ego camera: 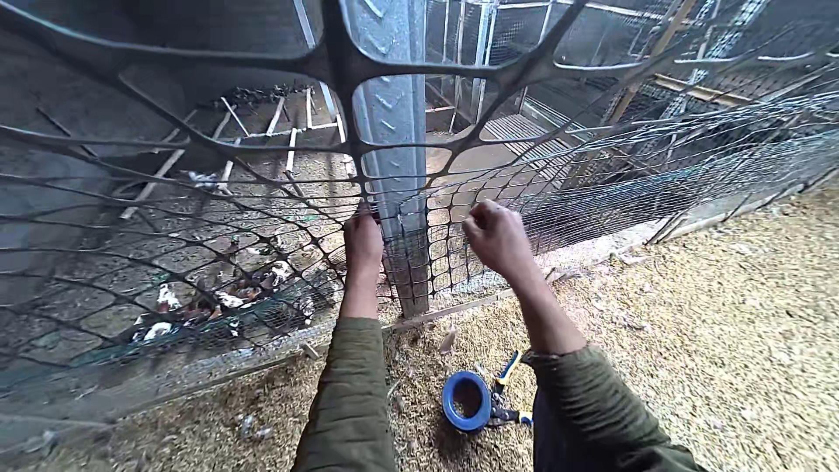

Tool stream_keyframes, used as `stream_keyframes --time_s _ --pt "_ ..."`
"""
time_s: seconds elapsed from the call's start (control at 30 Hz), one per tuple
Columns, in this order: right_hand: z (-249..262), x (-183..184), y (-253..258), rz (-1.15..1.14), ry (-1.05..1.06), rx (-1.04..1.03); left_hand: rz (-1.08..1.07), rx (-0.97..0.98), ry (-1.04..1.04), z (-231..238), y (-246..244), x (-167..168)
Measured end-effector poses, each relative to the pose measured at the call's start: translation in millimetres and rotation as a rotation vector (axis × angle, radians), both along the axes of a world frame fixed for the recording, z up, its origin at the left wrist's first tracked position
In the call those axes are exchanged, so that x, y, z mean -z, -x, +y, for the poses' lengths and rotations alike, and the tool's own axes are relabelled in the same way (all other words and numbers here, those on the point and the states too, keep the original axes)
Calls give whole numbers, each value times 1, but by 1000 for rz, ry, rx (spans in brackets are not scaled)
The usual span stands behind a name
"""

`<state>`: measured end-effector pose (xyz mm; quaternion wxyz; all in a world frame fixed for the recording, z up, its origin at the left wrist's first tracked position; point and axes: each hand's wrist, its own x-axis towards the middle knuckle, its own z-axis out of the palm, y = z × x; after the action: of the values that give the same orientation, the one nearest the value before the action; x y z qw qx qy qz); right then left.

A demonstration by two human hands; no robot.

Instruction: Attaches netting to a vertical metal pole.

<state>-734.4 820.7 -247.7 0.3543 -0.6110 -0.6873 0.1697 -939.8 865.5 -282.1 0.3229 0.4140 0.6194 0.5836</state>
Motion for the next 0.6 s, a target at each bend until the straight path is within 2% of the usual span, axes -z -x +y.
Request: stream_keyframes --time_s 0.2,0.3,0.43,0.5,0.6 --pt "26 52 42 187 -101 63 12 44 -43 0 5 1" --pt "34 58 58 250 -159 107 -8 44 -78 -1 3 0" --pt "46 65 74 288 -275 168 -15 79 -15 1 8 -3" --pt "49 65 79 320 -248 155 -20 56 -1 3 5 -5" --pt "53 56 75 398 -73 94 -19 55 -9 3 4 -4"
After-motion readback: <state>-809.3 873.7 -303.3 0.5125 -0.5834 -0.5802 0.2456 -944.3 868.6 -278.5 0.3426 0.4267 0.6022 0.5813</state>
